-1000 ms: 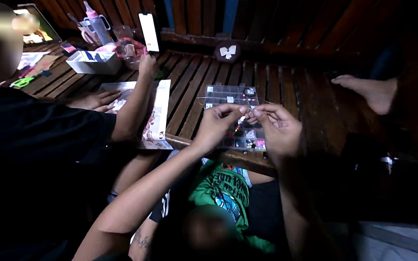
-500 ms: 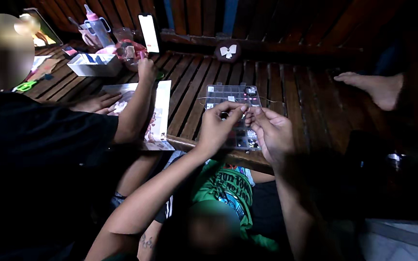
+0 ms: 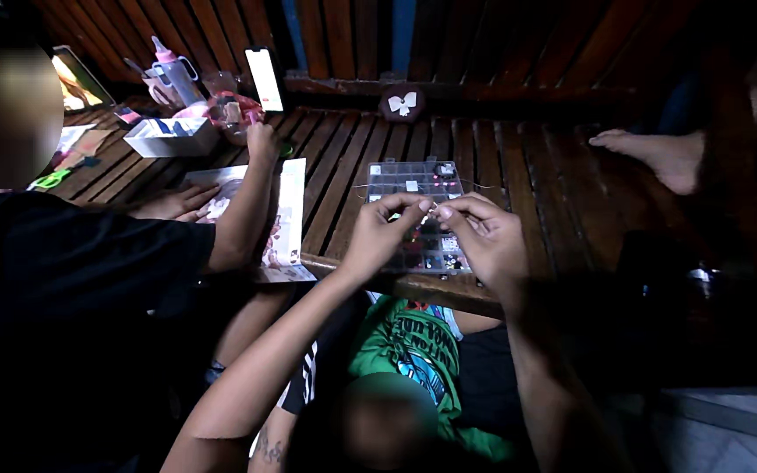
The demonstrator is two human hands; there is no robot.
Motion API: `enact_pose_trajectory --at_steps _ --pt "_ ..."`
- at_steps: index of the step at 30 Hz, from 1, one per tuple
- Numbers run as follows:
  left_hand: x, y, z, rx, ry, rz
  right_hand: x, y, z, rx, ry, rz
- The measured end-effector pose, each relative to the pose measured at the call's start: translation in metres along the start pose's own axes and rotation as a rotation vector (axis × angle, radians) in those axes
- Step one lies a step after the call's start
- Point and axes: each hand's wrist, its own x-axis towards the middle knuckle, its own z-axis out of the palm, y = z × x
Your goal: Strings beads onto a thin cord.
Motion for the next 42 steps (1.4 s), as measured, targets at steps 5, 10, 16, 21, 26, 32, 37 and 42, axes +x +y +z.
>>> enact_pose_trajectory --at_steps 5,10,16,21,26,32,37,42 --pt "-0.0008 -0.0002 -0.0003 -0.143 -0.052 -0.091 -0.0004 -0.0046 -0.0022 -0.02 -0.006 -0.01" --pt "-0.0009 0.0016 -0.0009 -0.241 -0.103 -0.175 0.0001 -0.0064 -0.0019 -0.057 0.0 -0.023" --pt "-0.0004 0.0002 0.0004 -0.316 -0.102 -0.21 -0.0001 -0.0054 -0.0006 -0.071 0.006 -0.014" --pt "0.0006 -0.0033 0.0004 -0.283 -0.092 -0.164 0.0007 0.0005 -0.0036 0.033 -0.027 -0.049" --pt "0.0006 -0.0027 0.0023 -0.277 -0.091 -0.157 0.0001 -0.0031 -0.005 0.115 -0.065 0.034" --pt "0.0004 -0.002 0.0025 -0.259 -0.1 -0.147 0.0002 -0.005 -0.0055 0.144 -0.08 0.029" --pt "0.0011 -0.0013 0.0014 -0.244 -0.121 -0.116 0.0002 -0.0038 -0.0043 0.111 -0.06 0.036" --pt "0.0001 -0.0009 0.0 -0.256 -0.134 -0.162 0.0005 -0.0016 -0.0036 0.076 -0.055 0.034"
